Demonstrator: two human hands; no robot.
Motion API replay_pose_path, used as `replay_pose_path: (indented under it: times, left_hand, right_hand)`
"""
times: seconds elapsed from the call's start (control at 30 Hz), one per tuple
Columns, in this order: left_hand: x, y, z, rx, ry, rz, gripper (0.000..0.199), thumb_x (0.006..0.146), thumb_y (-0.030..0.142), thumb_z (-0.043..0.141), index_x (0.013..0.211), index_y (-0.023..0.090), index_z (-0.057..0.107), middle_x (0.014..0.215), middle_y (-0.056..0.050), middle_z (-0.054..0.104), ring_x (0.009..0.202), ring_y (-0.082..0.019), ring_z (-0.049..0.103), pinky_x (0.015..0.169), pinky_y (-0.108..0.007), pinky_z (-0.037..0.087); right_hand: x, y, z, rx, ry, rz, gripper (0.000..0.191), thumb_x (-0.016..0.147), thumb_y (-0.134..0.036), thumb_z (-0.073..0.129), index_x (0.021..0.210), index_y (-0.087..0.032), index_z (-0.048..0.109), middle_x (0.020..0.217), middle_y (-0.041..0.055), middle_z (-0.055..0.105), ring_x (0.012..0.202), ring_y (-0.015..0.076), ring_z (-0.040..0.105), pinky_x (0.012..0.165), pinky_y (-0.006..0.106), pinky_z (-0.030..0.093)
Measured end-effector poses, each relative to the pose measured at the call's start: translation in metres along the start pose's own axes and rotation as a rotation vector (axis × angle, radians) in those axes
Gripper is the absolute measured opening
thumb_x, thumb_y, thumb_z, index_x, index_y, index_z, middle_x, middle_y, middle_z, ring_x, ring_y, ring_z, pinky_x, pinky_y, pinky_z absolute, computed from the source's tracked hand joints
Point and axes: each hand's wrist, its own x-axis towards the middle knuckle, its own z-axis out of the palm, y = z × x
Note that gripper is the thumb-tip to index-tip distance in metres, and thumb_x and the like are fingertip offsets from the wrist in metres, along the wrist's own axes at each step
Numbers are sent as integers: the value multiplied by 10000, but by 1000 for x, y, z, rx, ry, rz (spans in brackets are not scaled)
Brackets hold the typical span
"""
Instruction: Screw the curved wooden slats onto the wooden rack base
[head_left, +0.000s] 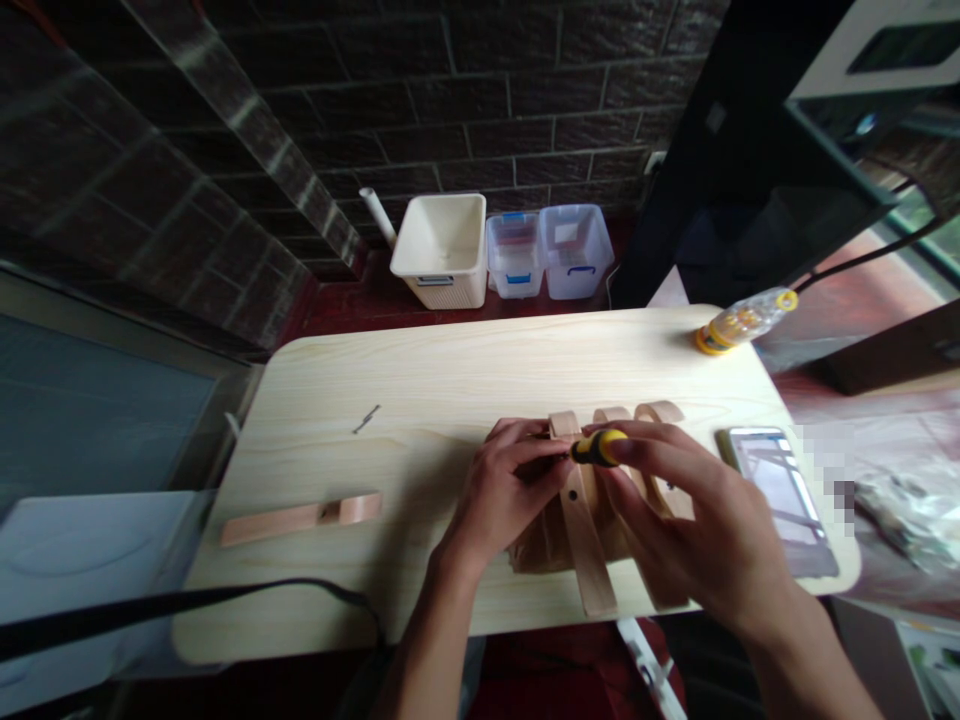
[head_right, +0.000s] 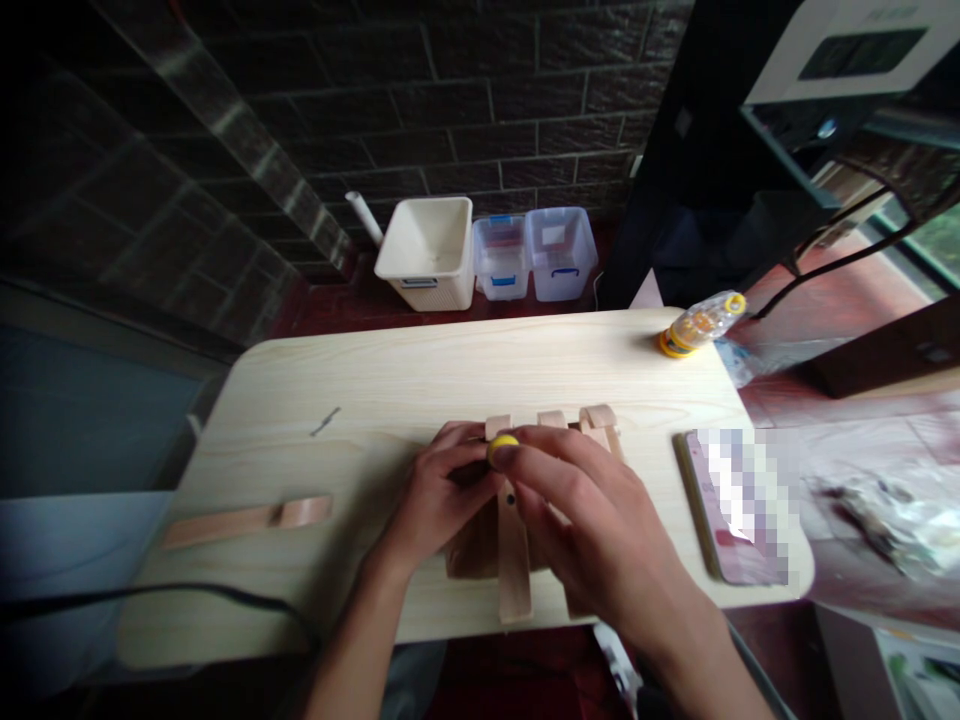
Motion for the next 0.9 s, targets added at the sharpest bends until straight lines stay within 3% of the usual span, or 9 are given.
replay_pose_path:
  times: [0.23, 0.53, 0.77, 0.9]
  left_hand:
    - [-1, -1, 1, -20, 16, 22, 116, 990, 226, 823, 1062, 298, 879, 1201, -54, 845, 1164, -253, 769, 1007, -398, 635]
    - [0, 0, 2, -24, 23, 31, 129, 973, 188, 825, 1042, 286, 874, 1174, -55, 846, 1146, -252, 762, 994, -402, 631]
    - [-2, -1, 1, -26, 10, 30, 209, 944, 157, 837, 1094, 298, 866, 1217, -55, 842, 1172, -259, 766, 1026, -431, 638]
    - [-2, -1, 1, -32, 0, 19, 234, 949, 164, 834, 1130, 306, 875, 1226, -58, 842, 1194, -261, 761, 1037, -430, 638]
  right_hand:
    - [2, -4, -2, 5, -20, -21, 471, 1055, -46, 676, 1474, -251, 611, 1464, 84, 759, 1385, 144, 730, 1181, 218, 561]
    - [-1, -2, -1, -21, -28, -1, 443, 1052, -55, 683, 1438, -269, 638, 1368, 55, 770, 1215, 131, 777, 1027, 199, 624]
    - [-1, -2, -2, -13, -58, -17, 522, 1052, -45, 667, 1513, -279, 589, 1506, 75, 743, 1401, 181, 725, 1126, 271, 616]
    - [-2, -2, -1, -53, -75, -5, 485, 1058, -41, 648, 1484, -271, 615, 1426, 71, 778, 1278, 171, 780, 1036, 254, 645]
